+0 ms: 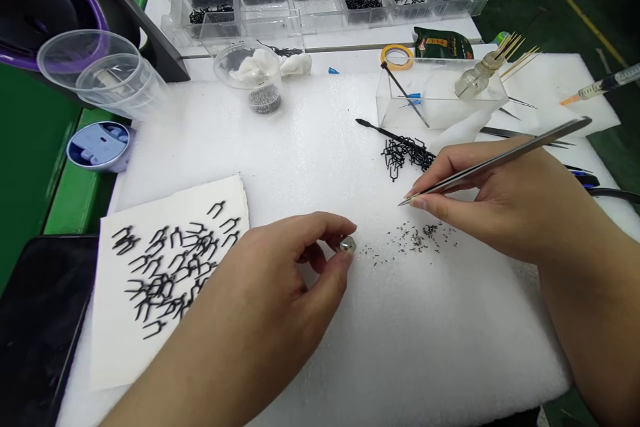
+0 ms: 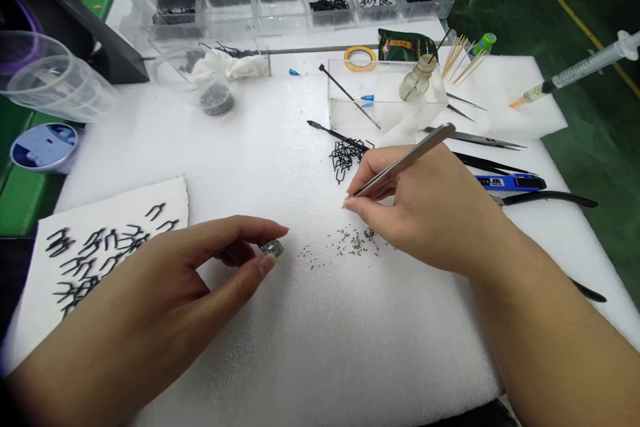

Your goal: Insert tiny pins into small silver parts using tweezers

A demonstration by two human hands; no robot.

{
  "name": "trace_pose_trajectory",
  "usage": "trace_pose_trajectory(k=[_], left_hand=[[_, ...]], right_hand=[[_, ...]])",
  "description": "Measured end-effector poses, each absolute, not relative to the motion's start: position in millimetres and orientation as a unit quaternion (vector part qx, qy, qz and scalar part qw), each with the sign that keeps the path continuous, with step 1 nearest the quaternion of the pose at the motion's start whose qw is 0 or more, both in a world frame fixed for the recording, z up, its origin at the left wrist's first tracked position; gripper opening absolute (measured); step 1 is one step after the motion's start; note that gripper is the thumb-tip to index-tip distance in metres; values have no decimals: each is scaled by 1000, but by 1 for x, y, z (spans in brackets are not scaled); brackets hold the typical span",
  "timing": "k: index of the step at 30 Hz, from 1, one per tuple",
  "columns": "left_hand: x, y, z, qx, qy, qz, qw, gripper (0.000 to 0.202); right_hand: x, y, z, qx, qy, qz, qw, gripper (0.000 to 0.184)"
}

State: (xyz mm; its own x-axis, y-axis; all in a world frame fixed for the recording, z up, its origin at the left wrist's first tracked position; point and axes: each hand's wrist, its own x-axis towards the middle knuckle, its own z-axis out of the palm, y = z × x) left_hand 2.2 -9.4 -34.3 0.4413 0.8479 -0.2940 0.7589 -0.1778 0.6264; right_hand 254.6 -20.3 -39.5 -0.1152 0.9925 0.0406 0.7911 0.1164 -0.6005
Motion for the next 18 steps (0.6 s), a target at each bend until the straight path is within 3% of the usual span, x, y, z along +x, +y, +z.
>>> trace_pose_trajectory(k=[9,18], left_hand=[[3,-9,-35,754,525,61,390,22],[7,-9,-32,741,535,72,400,18]], right_hand=[[258,-21,-41,-611,-724,201,249,7],[221,-46,-32,-538,-726,229,362,9]])
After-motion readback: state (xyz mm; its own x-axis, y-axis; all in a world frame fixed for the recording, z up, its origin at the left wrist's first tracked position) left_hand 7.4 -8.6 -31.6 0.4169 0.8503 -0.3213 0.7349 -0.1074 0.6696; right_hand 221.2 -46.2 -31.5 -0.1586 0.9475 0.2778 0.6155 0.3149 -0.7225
